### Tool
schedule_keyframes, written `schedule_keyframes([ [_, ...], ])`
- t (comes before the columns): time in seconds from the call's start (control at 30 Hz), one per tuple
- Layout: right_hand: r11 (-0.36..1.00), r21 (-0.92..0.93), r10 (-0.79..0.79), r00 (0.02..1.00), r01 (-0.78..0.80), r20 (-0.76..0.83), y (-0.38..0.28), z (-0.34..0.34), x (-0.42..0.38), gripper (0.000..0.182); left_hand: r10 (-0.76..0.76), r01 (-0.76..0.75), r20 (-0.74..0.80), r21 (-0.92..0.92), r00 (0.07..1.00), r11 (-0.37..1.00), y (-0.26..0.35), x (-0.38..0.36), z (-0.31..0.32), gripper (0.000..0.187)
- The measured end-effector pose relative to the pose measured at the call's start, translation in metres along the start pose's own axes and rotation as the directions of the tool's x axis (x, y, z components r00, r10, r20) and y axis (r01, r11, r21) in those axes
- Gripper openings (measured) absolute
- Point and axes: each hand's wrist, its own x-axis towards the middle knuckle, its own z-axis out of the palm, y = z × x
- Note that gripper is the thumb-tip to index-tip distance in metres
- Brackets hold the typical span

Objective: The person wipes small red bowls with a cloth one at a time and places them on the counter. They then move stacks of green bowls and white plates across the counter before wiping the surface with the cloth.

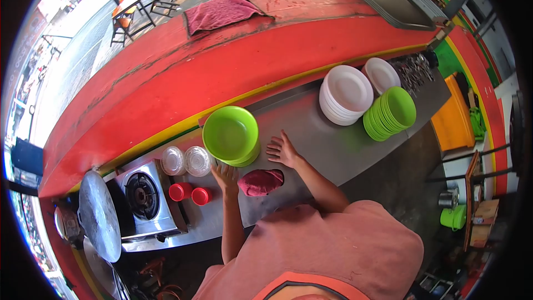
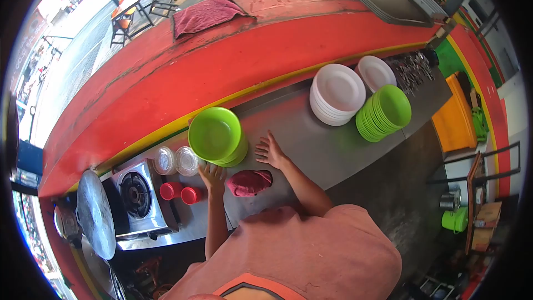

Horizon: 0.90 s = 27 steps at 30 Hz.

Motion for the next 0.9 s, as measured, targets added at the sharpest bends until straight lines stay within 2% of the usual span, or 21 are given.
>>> schedule_keyframes([
  [0.03,0.998,0.066,-0.008,0.999,0.006,0.035,0.001,-0.021,-0.011,0.091,0.022,-0.022,-0.027,0.005,0.999,1.000,-0.005,-0.009,-0.006,0.085],
  [0.13,0.978,0.189,-0.085,0.996,0.083,0.002,0.007,-0.083,-0.050,0.084,0.055,-0.051,-0.064,0.060,0.996,0.997,-0.031,-0.031,-0.022,0.072],
  [0.2,0.947,0.278,-0.129,0.982,0.163,-0.136,0.014,-0.124,-0.077,0.082,0.067,-0.058,-0.058,0.133,0.996,0.989,-0.048,-0.036,-0.028,0.060],
  [0.3,0.855,0.407,-0.199,0.927,0.322,-0.317,0.021,-0.177,-0.123,0.076,-0.020,0.012,0.032,0.249,0.999,0.969,-0.060,-0.066,0.003,0.048],
  [0.33,0.813,0.434,-0.226,0.898,0.388,-0.379,0.025,-0.195,-0.137,0.075,-0.103,0.066,0.114,0.293,0.988,0.954,-0.068,-0.064,0.009,0.048],
  [0.4,0.729,0.470,-0.266,0.838,0.498,-0.476,0.027,-0.232,-0.160,0.073,-0.267,0.154,0.259,0.387,0.928,0.909,-0.084,-0.056,0.025,0.047],
  [0.47,0.646,0.491,-0.292,0.783,0.585,-0.549,0.025,-0.268,-0.179,0.072,-0.355,0.099,0.404,0.532,0.843,0.841,-0.092,-0.062,0.057,0.047],
  [0.5,0.620,0.494,-0.286,0.762,0.610,-0.581,0.020,-0.280,-0.188,0.073,-0.400,0.058,0.466,0.592,0.789,0.804,-0.095,-0.068,0.079,0.048],
  [0.57,0.571,0.498,-0.272,0.723,0.653,-0.636,0.002,-0.303,-0.203,0.074,-0.451,0.010,0.484,0.673,0.750,0.739,-0.098,-0.091,0.128,0.051],
  [0.67,0.611,0.388,-0.245,0.630,0.690,-0.737,-0.031,-0.352,-0.209,0.074,-0.517,-0.030,0.516,0.726,0.683,0.687,-0.128,-0.107,0.188,0.055],
  [0.77,0.658,0.261,-0.310,0.569,0.707,-0.762,-0.064,-0.398,-0.211,0.077,-0.589,-0.002,0.531,0.744,0.609,0.668,-0.172,-0.117,0.241,0.060],
  [0.9,0.767,0.167,-0.327,0.602,0.620,-0.728,-0.124,-0.453,-0.206,0.078,-0.662,0.070,0.543,0.744,0.516,0.665,-0.248,-0.119,0.305,0.074],
])
